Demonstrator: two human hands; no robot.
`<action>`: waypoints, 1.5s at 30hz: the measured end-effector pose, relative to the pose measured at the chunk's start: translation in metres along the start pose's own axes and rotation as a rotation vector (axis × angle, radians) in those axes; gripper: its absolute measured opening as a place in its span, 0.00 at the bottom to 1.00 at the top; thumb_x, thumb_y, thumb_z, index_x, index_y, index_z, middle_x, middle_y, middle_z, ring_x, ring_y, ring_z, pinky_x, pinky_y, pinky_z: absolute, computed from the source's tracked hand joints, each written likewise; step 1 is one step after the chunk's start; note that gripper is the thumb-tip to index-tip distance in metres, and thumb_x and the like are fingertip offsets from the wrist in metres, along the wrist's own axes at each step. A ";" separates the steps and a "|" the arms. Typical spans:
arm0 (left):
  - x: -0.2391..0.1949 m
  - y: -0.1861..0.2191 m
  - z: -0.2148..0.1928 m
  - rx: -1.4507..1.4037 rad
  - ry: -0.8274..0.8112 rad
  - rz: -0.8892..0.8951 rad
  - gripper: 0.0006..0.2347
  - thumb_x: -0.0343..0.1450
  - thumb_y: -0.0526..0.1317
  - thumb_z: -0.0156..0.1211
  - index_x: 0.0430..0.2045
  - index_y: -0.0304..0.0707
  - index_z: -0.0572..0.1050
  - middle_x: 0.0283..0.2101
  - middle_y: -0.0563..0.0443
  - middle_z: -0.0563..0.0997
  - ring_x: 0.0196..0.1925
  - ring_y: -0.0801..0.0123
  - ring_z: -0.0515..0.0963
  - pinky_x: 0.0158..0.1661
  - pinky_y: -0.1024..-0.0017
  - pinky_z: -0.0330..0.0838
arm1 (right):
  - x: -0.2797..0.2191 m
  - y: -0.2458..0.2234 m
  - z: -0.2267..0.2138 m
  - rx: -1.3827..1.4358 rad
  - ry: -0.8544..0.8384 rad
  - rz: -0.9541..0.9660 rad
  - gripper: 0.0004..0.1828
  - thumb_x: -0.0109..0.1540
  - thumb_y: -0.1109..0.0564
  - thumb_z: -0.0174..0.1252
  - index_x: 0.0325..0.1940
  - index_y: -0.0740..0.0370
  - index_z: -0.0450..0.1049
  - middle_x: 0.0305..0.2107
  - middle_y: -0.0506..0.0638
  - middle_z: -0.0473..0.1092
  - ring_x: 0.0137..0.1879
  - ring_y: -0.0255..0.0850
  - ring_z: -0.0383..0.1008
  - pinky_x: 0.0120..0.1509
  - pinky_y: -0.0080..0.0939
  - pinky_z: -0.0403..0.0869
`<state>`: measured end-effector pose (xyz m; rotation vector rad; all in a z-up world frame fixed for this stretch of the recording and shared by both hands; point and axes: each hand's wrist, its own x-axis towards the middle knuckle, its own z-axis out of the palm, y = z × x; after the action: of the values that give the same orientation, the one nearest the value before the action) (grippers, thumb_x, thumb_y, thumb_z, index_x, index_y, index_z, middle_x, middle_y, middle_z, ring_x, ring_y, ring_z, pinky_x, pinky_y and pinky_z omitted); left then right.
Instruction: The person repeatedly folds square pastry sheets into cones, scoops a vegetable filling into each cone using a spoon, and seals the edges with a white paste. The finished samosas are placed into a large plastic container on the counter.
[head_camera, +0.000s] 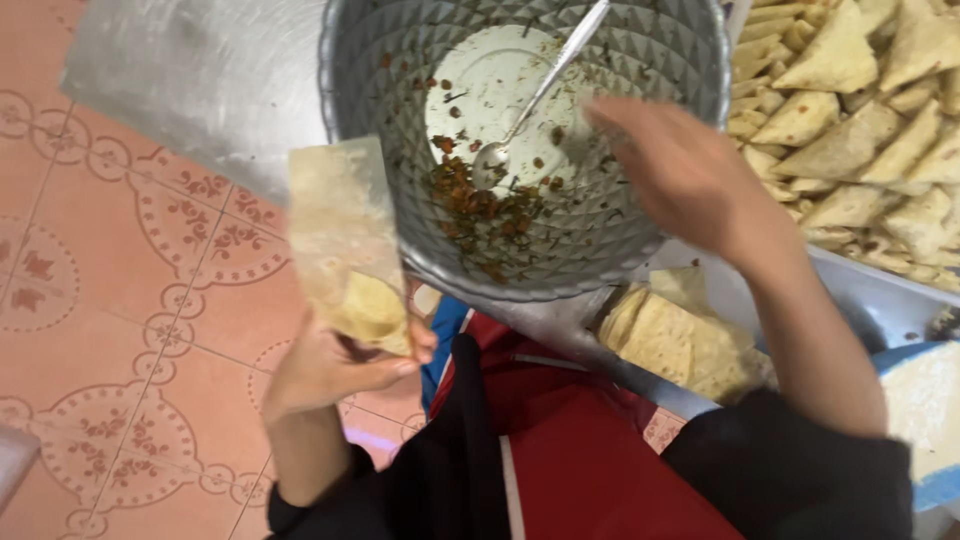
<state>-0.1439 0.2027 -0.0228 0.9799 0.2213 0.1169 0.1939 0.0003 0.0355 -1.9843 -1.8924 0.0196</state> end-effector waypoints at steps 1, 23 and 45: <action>-0.004 -0.012 0.001 0.020 0.034 -0.035 0.17 0.63 0.24 0.71 0.44 0.23 0.73 0.40 0.39 0.85 0.42 0.63 0.87 0.44 0.65 0.86 | 0.023 0.012 0.016 -0.029 -0.049 -0.022 0.30 0.62 0.72 0.53 0.69 0.62 0.60 0.52 0.68 0.74 0.58 0.60 0.77 0.63 0.54 0.74; 0.074 0.006 0.039 0.030 0.404 0.403 0.19 0.71 0.17 0.61 0.56 0.24 0.69 0.56 0.41 0.78 0.55 0.58 0.85 0.56 0.66 0.83 | 0.022 0.006 0.002 0.113 -0.431 0.198 0.14 0.62 0.63 0.61 0.53 0.60 0.77 0.17 0.49 0.74 0.15 0.36 0.68 0.17 0.38 0.64; 0.093 0.034 0.072 0.869 0.236 0.396 0.21 0.71 0.31 0.69 0.57 0.30 0.67 0.50 0.46 0.81 0.51 0.61 0.85 0.51 0.70 0.82 | 0.007 -0.051 -0.100 0.223 -0.264 0.337 0.08 0.62 0.67 0.61 0.44 0.63 0.74 0.29 0.53 0.79 0.33 0.35 0.82 0.29 0.29 0.74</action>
<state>-0.0362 0.1818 0.0317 1.8732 0.2999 0.5313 0.1734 -0.0196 0.1446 -2.1990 -1.5912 0.5849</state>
